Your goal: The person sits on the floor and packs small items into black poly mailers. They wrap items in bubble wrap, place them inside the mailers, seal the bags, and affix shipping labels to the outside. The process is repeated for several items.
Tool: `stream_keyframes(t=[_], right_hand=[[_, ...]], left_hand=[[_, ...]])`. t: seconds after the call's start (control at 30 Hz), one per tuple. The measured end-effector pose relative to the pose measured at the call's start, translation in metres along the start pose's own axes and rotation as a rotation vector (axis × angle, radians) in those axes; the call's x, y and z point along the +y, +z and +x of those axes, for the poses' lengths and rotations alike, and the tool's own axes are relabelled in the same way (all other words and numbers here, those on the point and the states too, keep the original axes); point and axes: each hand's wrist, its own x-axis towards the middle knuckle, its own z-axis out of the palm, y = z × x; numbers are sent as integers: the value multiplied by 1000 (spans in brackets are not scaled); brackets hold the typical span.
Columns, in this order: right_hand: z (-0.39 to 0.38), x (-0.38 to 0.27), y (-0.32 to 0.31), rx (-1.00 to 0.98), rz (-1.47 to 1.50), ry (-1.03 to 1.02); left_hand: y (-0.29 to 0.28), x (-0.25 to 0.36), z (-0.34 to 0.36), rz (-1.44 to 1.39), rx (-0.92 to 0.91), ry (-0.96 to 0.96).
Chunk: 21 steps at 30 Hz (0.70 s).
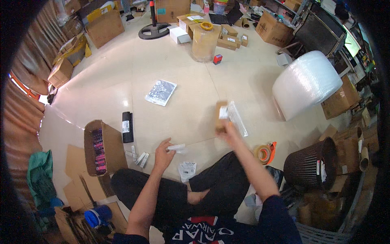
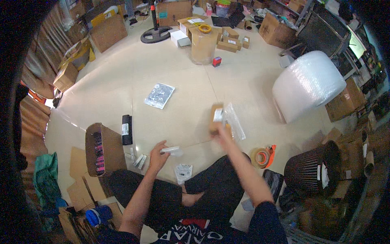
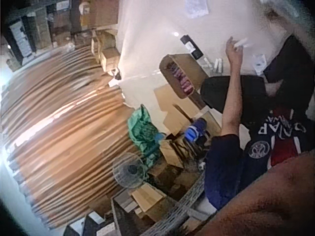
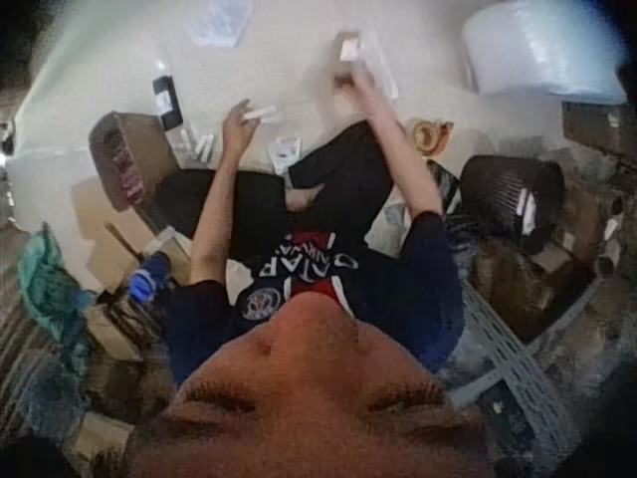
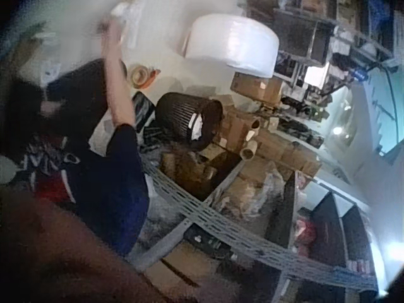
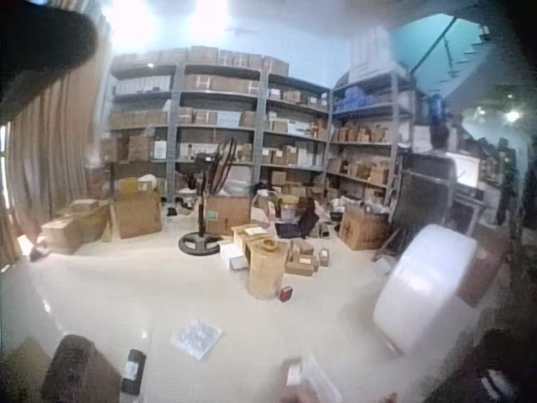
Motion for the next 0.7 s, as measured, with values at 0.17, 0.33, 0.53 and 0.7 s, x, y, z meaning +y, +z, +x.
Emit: stream_keyframes(t=[0.17, 0.33, 0.53, 0.7], right_hand=[[74, -206, -5, 166, -104, -728], [62, -214, 14, 156, -726, -855], [-58, -49, 43, -437, -1014, -489], [-130, 9, 11, -193, -942, -650]], left_hand=[[3, -1, -14, 9, -30, -46], [11, -5, -19, -108, -34, -110], [60, 12, -13, -363, -94, -164], [108, 77, -30, -464, -345, -110]])
